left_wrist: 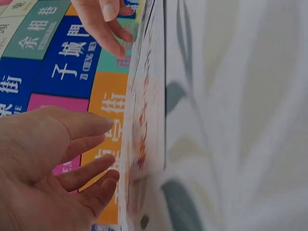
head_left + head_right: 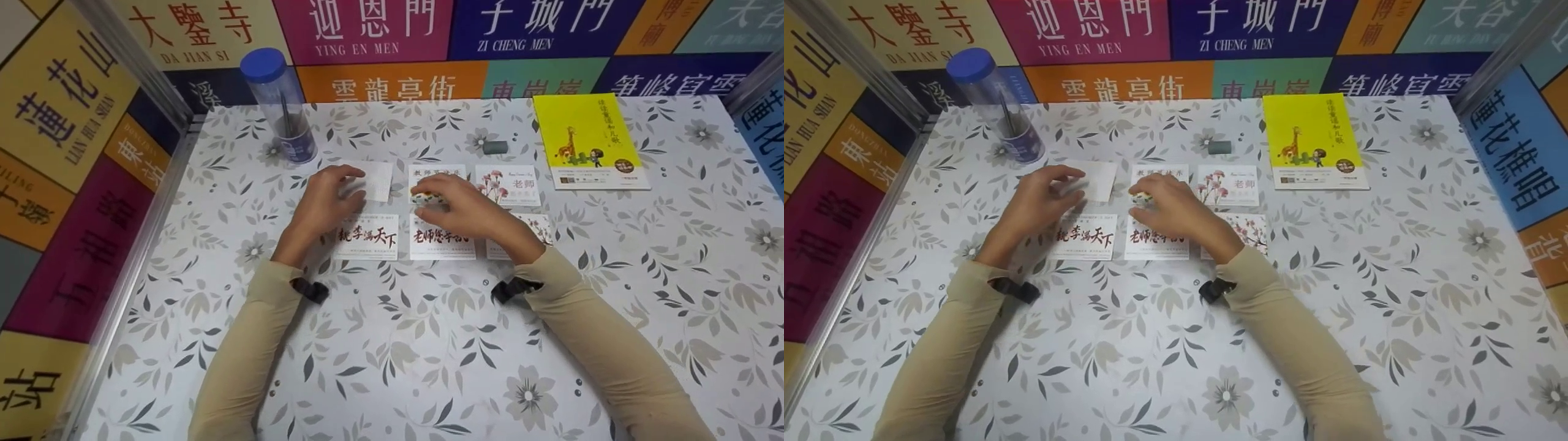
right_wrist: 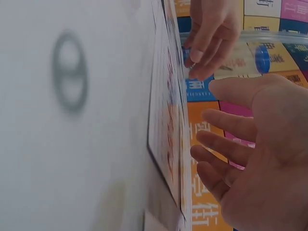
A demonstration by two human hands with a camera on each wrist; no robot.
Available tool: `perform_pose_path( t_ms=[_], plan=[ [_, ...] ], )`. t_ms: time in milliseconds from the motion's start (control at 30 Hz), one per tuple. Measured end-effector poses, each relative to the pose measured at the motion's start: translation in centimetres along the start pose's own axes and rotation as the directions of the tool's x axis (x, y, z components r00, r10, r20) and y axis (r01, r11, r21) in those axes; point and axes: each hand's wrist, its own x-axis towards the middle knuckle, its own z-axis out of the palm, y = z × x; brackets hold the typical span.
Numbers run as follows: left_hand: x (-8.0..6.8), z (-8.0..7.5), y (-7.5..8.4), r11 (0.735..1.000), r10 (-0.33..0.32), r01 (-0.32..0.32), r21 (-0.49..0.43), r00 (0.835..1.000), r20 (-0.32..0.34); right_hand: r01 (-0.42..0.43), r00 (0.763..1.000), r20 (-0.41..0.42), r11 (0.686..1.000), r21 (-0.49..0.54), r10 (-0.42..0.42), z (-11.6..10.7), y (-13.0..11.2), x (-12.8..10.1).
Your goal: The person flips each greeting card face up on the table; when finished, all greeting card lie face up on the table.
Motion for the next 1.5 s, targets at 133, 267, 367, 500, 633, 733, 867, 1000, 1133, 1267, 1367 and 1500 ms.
perform_pose_path(
  t_ms=[133,267,367,500,633,733,867,1000,1133,1267,1367,1500],
  plan=[
    [-0.2,-0.9,-0.5,1.0,-0.028,0.028,-0.005,0.999,-0.027,0.016,0.999,0.035,1.0,-0.024,-0.016,1.0,-0.9,1.2],
    [-0.2,-1.0,-1.1,0.999,-0.051,0.051,0.0,0.998,-0.039,0.033,0.998,0.057,0.998,-0.047,-0.031,1.8,-2.0,2.5],
    [-0.1,-0.8,-1.5,0.998,-0.06,0.061,0.015,0.997,-0.039,0.022,0.997,0.077,0.998,-0.056,-0.018,2.2,-2.7,3.1],
    [-0.1,-0.6,-1.6,0.997,-0.07,0.071,0.017,0.997,-0.031,-0.003,0.994,0.107,0.998,-0.065,0.01,2.5,-2.9,3.3],
    [-0.1,-0.4,-1.3,0.997,-0.082,0.082,0.01,0.997,-0.015,-0.013,0.993,0.12,0.999,-0.046,0.018,2.7,-2.6,3.2],
    [-0.1,-0.3,-1.1,0.996,-0.092,0.092,0.008,0.996,-0.005,-0.014,0.993,0.117,0.999,-0.038,0.019,2.7,-2.3,3.2],
    [-0.1,-0.4,-0.8,0.992,-0.123,0.123,0.021,0.992,-0.011,-0.009,0.992,0.124,0.999,-0.048,0.015,2.7,-2.2,3.3],
    [-0.2,-0.5,-0.4,0.983,-0.173,0.174,0.053,0.985,-0.028,-0.001,0.992,0.128,0.998,-0.055,0.008,2.8,-2.3,3.3],
    [-0.4,-0.5,-0.1,0.98,-0.186,0.187,0.068,0.982,-0.019,0.014,0.993,0.119,0.998,-0.068,-0.005,2.9,-2.4,3.3],
    [-0.3,-0.5,0.1,0.98,-0.186,0.187,0.068,0.982,-0.01,0.027,0.993,0.113,0.996,-0.087,-0.018,2.9,-2.5,3.2],
    [-0.3,-0.5,0.2,0.981,-0.187,0.188,0.04,0.982,-0.007,0.029,0.994,0.108,0.995,-0.093,-0.018,2.9,-2.6,3.0],
    [-0.3,-0.7,0.2,0.985,-0.169,0.166,-0.049,0.985,-0.047,0.02,0.995,0.104,0.994,-0.103,-0.01,2.9,-2.6,2.9]
  ],
)
